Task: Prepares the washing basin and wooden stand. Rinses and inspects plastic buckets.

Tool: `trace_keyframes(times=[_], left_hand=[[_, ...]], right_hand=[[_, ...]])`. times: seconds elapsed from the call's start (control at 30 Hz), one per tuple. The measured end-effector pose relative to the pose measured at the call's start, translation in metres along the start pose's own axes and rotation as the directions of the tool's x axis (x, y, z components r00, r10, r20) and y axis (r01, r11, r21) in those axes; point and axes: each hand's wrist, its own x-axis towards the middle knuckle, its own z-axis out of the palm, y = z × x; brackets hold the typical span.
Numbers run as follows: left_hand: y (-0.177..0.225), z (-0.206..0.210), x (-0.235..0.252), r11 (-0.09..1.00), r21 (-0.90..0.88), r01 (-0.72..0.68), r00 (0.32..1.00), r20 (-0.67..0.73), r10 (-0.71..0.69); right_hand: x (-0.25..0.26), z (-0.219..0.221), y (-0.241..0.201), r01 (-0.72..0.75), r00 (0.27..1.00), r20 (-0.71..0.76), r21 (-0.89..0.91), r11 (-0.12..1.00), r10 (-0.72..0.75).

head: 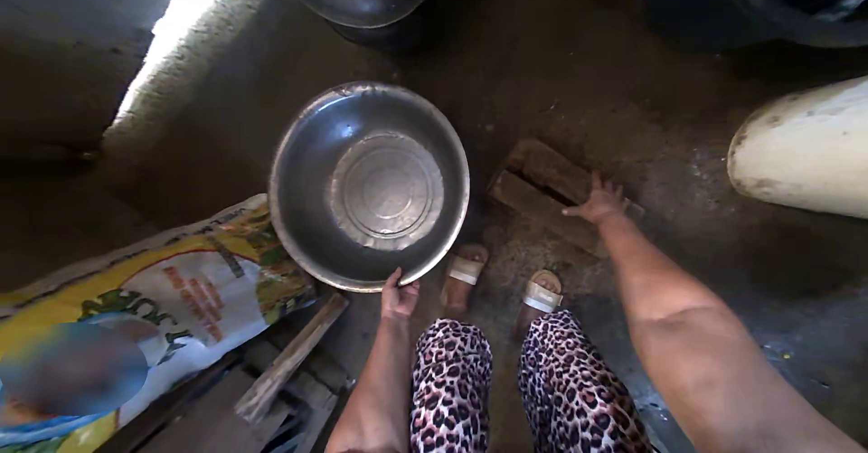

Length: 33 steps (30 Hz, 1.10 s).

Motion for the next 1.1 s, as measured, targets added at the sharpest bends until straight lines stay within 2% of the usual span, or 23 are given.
trace_keyframes(times=[0.17, 0.27, 0.37, 0.43, 0.5, 0.57, 0.63, 0.73, 0.77, 0.83, 0.87, 0.9, 0.93, 0.97, 1.0, 1.03, 1.1], left_hand=[[0.011, -0.01, 0.024, 0.991, 0.129, 0.036, 0.992, -0.122, -0.02], [0.009, -0.012, 0.032, 0.978, 0.189, 0.09, 0.972, -0.233, -0.044], [0.005, -0.01, 0.026, 0.991, 0.114, 0.07, 0.98, -0.193, -0.047], [0.004, -0.008, 0.016, 0.988, 0.13, 0.081, 0.987, -0.148, -0.061], [0.004, -0.007, -0.006, 0.915, 0.387, 0.11, 0.991, -0.115, -0.07], [0.004, -0.006, -0.05, 0.743, 0.665, 0.078, 0.997, -0.035, -0.073], [0.006, -0.006, -0.114, 0.54, 0.839, -0.059, 0.986, 0.132, -0.098], [0.012, -0.015, -0.226, 0.121, 0.916, -0.381, 0.883, 0.4, -0.247], [0.011, -0.02, -0.261, -0.061, 0.871, -0.488, 0.835, 0.445, -0.323], [0.0, -0.033, -0.315, -0.466, 0.618, -0.634, 0.768, 0.43, -0.474], [-0.011, -0.04, -0.328, -0.627, 0.439, -0.643, 0.765, 0.389, -0.513], [-0.022, -0.044, -0.331, -0.743, 0.263, -0.615, 0.778, 0.355, -0.518], [-0.033, -0.041, -0.327, -0.813, 0.141, -0.564, 0.805, 0.311, -0.505], [-0.042, -0.036, -0.32, -0.852, 0.067, -0.519, 0.829, 0.284, -0.483], [-0.048, -0.03, -0.315, -0.872, 0.03, -0.489, 0.845, 0.262, -0.466], [-0.052, -0.026, -0.313, -0.881, 0.015, -0.472, 0.858, 0.235, -0.456], [-0.055, -0.028, -0.314, -0.894, -0.03, -0.447, 0.872, 0.207, -0.443]], right_hand=[[-0.007, 0.011, -0.013, -0.037, 0.999, -0.017, 0.014, 0.999, 0.038], [-0.02, 0.023, -0.034, 0.02, 1.0, 0.0, -0.049, 0.999, -0.02], [-0.029, 0.035, -0.053, 0.054, 0.998, 0.043, -0.095, 0.994, -0.05], [-0.043, 0.037, -0.052, 0.074, 0.996, 0.041, 0.033, 0.997, -0.076], [-0.069, 0.044, -0.036, 0.128, 0.992, -0.038, 0.227, 0.966, -0.122], [-0.105, 0.057, -0.003, 0.111, 0.994, -0.059, 0.368, 0.923, -0.096], [-0.15, 0.069, 0.044, -0.055, 0.995, 0.098, 0.426, 0.903, 0.015], [-0.222, 0.084, 0.125, -0.308, 0.918, 0.352, 0.338, 0.889, 0.184], [-0.247, 0.088, 0.151, -0.373, 0.88, 0.412, 0.286, 0.883, 0.239], [-0.295, 0.099, 0.199, -0.46, 0.805, 0.504, 0.194, 0.867, 0.314], [-0.32, 0.105, 0.217, -0.489, 0.767, 0.551, 0.168, 0.856, 0.329], [-0.347, 0.112, 0.232, -0.525, 0.73, 0.597, 0.179, 0.832, 0.332], [-0.376, 0.123, 0.245, -0.59, 0.702, 0.63, 0.251, 0.767, 0.334], [-0.407, 0.133, 0.253, -0.678, 0.66, 0.665, 0.329, 0.657, 0.349], [-0.437, 0.145, 0.259, -0.768, 0.616, 0.693, 0.422, 0.482, 0.375], [-0.466, 0.161, 0.263, -0.818, 0.575, 0.718, 0.512, 0.262, 0.393], [-0.518, 0.188, 0.254, -0.767, 0.489, 0.778, 0.599, -0.23, 0.393]])
